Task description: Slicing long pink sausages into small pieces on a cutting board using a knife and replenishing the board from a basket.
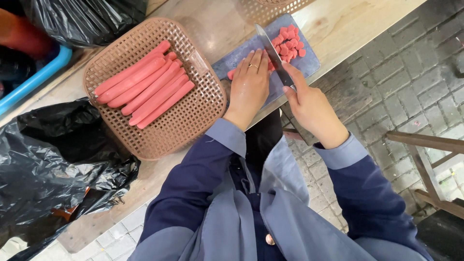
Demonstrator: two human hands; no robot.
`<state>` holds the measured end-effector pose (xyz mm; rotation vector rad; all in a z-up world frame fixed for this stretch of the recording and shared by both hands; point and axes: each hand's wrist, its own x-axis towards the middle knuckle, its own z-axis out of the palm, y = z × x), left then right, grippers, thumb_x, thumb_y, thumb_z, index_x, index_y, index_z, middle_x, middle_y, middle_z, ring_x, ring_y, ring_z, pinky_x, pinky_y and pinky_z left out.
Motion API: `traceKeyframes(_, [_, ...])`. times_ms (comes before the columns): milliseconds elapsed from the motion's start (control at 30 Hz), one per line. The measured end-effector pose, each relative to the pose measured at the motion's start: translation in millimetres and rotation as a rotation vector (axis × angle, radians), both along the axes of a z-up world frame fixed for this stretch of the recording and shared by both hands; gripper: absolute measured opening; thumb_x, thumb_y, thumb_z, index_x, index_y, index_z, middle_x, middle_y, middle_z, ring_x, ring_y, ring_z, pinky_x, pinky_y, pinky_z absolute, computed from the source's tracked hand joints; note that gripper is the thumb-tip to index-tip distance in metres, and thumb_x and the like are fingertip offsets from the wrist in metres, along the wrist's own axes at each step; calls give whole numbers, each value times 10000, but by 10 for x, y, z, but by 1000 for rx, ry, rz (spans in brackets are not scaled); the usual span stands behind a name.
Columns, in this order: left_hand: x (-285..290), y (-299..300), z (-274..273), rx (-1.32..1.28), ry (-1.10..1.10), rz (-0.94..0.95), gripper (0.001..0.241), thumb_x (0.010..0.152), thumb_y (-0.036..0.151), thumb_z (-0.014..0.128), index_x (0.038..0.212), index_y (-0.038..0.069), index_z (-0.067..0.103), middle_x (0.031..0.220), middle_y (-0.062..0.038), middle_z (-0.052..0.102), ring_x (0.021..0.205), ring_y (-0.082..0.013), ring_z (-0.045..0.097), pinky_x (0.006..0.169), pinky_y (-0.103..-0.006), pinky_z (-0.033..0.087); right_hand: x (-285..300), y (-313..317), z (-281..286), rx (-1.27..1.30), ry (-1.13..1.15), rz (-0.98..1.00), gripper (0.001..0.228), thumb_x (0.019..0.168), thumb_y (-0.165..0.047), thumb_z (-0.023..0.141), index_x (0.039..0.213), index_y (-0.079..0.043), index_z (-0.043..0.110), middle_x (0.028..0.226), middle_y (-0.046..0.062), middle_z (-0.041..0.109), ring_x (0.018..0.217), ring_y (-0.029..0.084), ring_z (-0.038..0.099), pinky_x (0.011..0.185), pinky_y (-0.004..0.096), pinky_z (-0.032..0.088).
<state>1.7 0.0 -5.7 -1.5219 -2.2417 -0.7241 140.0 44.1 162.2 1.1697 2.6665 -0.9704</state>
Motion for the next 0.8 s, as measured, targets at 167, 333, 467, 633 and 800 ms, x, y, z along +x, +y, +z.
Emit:
traceKeyframes(167, [-41,43,-62,20,-24,-21,437,918,271,741,1296,67,660,1304,-121,652,1245,-283,640,1093,-406,491,-23,4,29,102,-97,69,494,1107,-260,396,1599,-237,362,955,312,718,899,523,709,785,617,553])
traceKeyframes(333, [-53,35,-46,53,-39,-30,436,890,250,755,1279,74,666,1281,-106,659,1210,-274,657,1084,-387,494,-151,72,-252,177,-123,107,477,1115,-236,393,1591,-206,380,818,252,712,811,488,733,709,575,581])
traceKeyframes(467, [-63,54,-45,70,-51,-34,431,895,228,739,1289,70,665,1279,-110,663,1198,-278,660,1079,-388,498,-233,54,-462,184,-133,65,504,1110,-217,390,1610,-193,337,809,300,692,824,559,705,714,638,557])
traceKeyframes(633, [-39,28,-81,78,-89,-49,457,907,278,738,1305,67,663,1315,-119,658,1247,-287,640,1103,-404,485,-254,52,-367,143,-56,34,502,1122,-211,401,1616,-201,312,895,366,681,916,590,676,781,659,532])
traceKeyframes(800, [-20,-28,47,36,-48,-24,488,937,316,720,1341,51,648,1369,-134,646,1338,-304,577,1148,-438,446,-256,181,-157,-159,133,-70,519,1084,-235,476,1582,-305,345,1349,352,598,1213,575,555,1044,630,445])
